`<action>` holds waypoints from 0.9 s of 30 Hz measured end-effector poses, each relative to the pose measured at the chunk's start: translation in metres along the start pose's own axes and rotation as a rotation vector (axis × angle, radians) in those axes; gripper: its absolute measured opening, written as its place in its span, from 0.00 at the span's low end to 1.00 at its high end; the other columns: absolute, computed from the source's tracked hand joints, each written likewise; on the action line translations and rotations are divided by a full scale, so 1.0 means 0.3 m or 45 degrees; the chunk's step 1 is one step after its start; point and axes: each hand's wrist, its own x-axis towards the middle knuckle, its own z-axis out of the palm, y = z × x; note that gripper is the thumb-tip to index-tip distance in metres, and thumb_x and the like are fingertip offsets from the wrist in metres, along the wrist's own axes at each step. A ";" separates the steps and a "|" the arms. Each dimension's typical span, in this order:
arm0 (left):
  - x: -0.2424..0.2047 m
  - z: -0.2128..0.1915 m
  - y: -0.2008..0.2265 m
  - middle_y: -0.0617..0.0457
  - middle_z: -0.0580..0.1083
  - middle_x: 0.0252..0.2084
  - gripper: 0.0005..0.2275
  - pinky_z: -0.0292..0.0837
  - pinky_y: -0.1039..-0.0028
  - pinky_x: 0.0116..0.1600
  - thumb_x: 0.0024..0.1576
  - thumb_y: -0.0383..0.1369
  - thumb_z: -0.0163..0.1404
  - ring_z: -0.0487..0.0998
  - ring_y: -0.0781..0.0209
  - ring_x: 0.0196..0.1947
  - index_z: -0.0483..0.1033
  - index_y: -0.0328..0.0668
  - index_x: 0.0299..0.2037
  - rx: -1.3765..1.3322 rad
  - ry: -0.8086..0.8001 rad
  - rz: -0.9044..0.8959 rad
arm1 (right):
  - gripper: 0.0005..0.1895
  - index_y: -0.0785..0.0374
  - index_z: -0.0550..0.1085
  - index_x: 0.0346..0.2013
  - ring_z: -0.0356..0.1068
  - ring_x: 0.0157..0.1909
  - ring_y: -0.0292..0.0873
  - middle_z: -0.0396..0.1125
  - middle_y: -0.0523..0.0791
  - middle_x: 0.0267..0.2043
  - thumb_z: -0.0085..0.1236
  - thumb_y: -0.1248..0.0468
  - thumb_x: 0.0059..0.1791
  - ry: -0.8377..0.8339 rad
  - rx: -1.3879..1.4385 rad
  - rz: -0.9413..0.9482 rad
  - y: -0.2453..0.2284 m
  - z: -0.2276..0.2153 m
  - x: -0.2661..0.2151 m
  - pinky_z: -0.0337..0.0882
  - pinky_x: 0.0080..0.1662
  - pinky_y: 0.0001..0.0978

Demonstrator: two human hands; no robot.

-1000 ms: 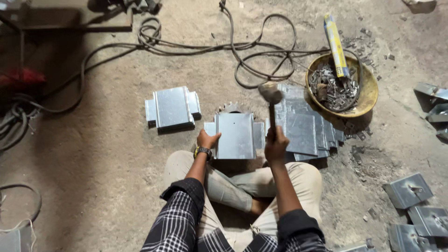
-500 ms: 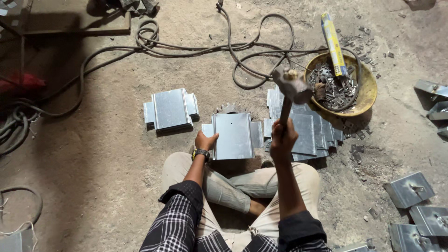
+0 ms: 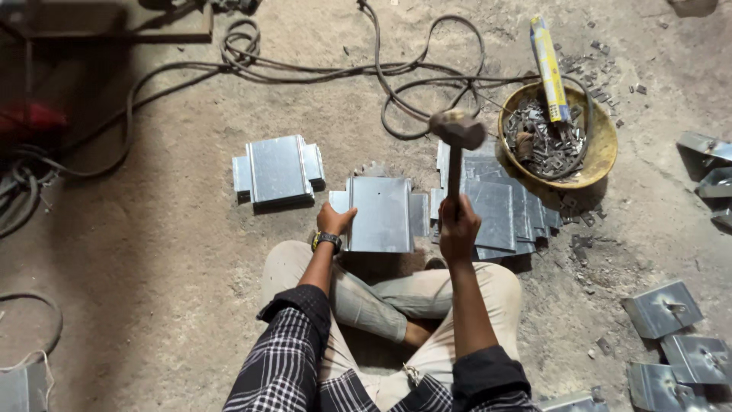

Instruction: The person sits on the floor and uses a hammer to strike a rectangular metal piece resting on a gear-shaped anvil. They repeatedly hit the metal piece, occasionally repositioning it, and then place the finished piece onto a stack of similar metal items.

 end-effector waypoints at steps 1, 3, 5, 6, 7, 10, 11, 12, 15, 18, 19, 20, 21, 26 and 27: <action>-0.015 0.002 -0.012 0.34 0.79 0.42 0.33 0.78 0.57 0.49 0.36 0.53 0.69 0.82 0.37 0.43 0.77 0.31 0.42 -0.017 -0.021 -0.022 | 0.15 0.66 0.69 0.33 0.59 0.20 0.39 0.62 0.47 0.20 0.47 0.60 0.59 0.014 0.084 0.003 -0.021 0.006 -0.010 0.57 0.26 0.34; -0.020 0.006 -0.007 0.35 0.80 0.42 0.32 0.78 0.58 0.50 0.36 0.53 0.67 0.83 0.39 0.43 0.78 0.32 0.42 -0.068 -0.044 -0.054 | 0.12 0.67 0.70 0.36 0.57 0.22 0.40 0.63 0.48 0.24 0.46 0.61 0.58 0.041 0.255 -0.017 -0.004 0.031 -0.016 0.57 0.26 0.35; -0.015 0.002 0.003 0.34 0.80 0.42 0.33 0.78 0.57 0.50 0.36 0.52 0.68 0.82 0.38 0.43 0.77 0.32 0.43 -0.038 -0.030 -0.109 | 0.14 0.67 0.70 0.35 0.62 0.24 0.43 0.63 0.50 0.25 0.46 0.61 0.60 0.070 0.013 -0.145 0.086 0.081 -0.044 0.60 0.30 0.36; -0.021 0.002 0.004 0.34 0.79 0.43 0.33 0.77 0.57 0.50 0.36 0.52 0.68 0.82 0.38 0.43 0.76 0.32 0.44 -0.019 -0.028 -0.139 | 0.14 0.67 0.70 0.34 0.64 0.25 0.44 0.64 0.50 0.26 0.46 0.61 0.60 0.086 -0.110 -0.203 0.149 0.100 -0.072 0.62 0.31 0.37; -0.019 0.000 0.006 0.34 0.79 0.43 0.33 0.77 0.57 0.51 0.36 0.53 0.68 0.82 0.38 0.44 0.76 0.32 0.44 0.003 -0.035 -0.135 | 0.12 0.66 0.72 0.36 0.68 0.26 0.44 0.67 0.50 0.26 0.46 0.62 0.58 -0.044 -0.240 0.032 0.213 0.111 -0.105 0.65 0.32 0.38; -0.018 -0.007 0.010 0.33 0.79 0.44 0.34 0.78 0.57 0.51 0.37 0.53 0.68 0.81 0.38 0.45 0.76 0.31 0.44 0.051 -0.054 -0.112 | 0.17 0.67 0.77 0.34 0.69 0.27 0.46 0.70 0.52 0.27 0.51 0.57 0.58 -0.258 -0.594 0.416 0.355 0.111 -0.147 0.65 0.34 0.41; -0.011 -0.014 0.009 0.33 0.79 0.44 0.34 0.78 0.57 0.51 0.37 0.53 0.68 0.81 0.38 0.45 0.76 0.31 0.44 0.054 -0.050 -0.100 | 0.20 0.68 0.78 0.32 0.68 0.27 0.47 0.70 0.54 0.27 0.53 0.54 0.59 -0.301 -0.706 0.485 0.362 0.107 -0.147 0.64 0.35 0.43; 0.005 -0.011 0.022 0.33 0.79 0.44 0.34 0.77 0.57 0.51 0.37 0.53 0.69 0.81 0.38 0.45 0.76 0.31 0.45 0.044 -0.041 -0.089 | 0.20 0.68 0.77 0.32 0.68 0.27 0.45 0.69 0.52 0.25 0.53 0.55 0.59 -0.219 -0.560 0.439 0.348 0.095 -0.124 0.65 0.34 0.41; 0.041 -0.006 0.039 0.35 0.79 0.44 0.33 0.78 0.58 0.51 0.36 0.52 0.68 0.81 0.39 0.45 0.77 0.33 0.44 0.027 -0.083 -0.114 | 0.19 0.68 0.74 0.32 0.64 0.23 0.38 0.66 0.46 0.22 0.52 0.55 0.57 -0.037 -0.040 0.279 0.177 0.065 -0.085 0.62 0.28 0.33; 0.036 -0.003 0.032 0.34 0.79 0.45 0.34 0.77 0.58 0.52 0.37 0.53 0.69 0.81 0.38 0.46 0.76 0.32 0.46 0.086 -0.083 -0.101 | 0.21 0.66 0.70 0.34 0.58 0.21 0.31 0.61 0.40 0.23 0.52 0.50 0.57 -0.010 0.473 0.059 -0.039 0.022 -0.024 0.55 0.24 0.26; 0.018 0.000 0.020 0.34 0.79 0.45 0.34 0.77 0.58 0.52 0.37 0.52 0.69 0.81 0.38 0.46 0.76 0.32 0.46 0.049 -0.060 -0.089 | 0.21 0.66 0.70 0.37 0.58 0.23 0.30 0.61 0.39 0.24 0.52 0.49 0.57 -0.024 0.532 -0.025 -0.083 0.006 0.007 0.55 0.26 0.24; 0.019 -0.001 0.019 0.34 0.79 0.45 0.33 0.77 0.57 0.52 0.37 0.52 0.69 0.81 0.38 0.46 0.77 0.33 0.45 0.011 -0.031 -0.073 | 0.21 0.66 0.70 0.40 0.59 0.25 0.29 0.60 0.38 0.25 0.52 0.47 0.57 -0.039 0.595 -0.117 -0.107 0.008 0.037 0.56 0.28 0.22; 0.021 -0.002 0.018 0.35 0.79 0.45 0.33 0.77 0.57 0.51 0.37 0.51 0.69 0.80 0.37 0.46 0.77 0.34 0.45 -0.028 -0.002 -0.057 | 0.20 0.64 0.70 0.38 0.58 0.24 0.28 0.60 0.38 0.26 0.52 0.49 0.58 -0.024 0.621 -0.174 -0.109 0.018 0.056 0.55 0.28 0.22; -0.006 0.005 0.003 0.36 0.79 0.45 0.32 0.77 0.57 0.52 0.38 0.51 0.68 0.81 0.39 0.46 0.77 0.35 0.46 -0.055 -0.027 -0.097 | 0.15 0.65 0.69 0.34 0.59 0.29 0.37 0.60 0.45 0.26 0.50 0.56 0.58 0.096 0.073 -0.218 0.177 0.133 -0.040 0.60 0.33 0.32; -0.025 0.003 -0.005 0.35 0.79 0.46 0.32 0.77 0.58 0.53 0.39 0.52 0.68 0.81 0.39 0.47 0.77 0.35 0.47 -0.050 -0.043 -0.109 | 0.15 0.66 0.72 0.35 0.62 0.29 0.39 0.63 0.45 0.26 0.51 0.56 0.57 0.017 -0.127 -0.013 0.246 0.143 -0.107 0.62 0.34 0.34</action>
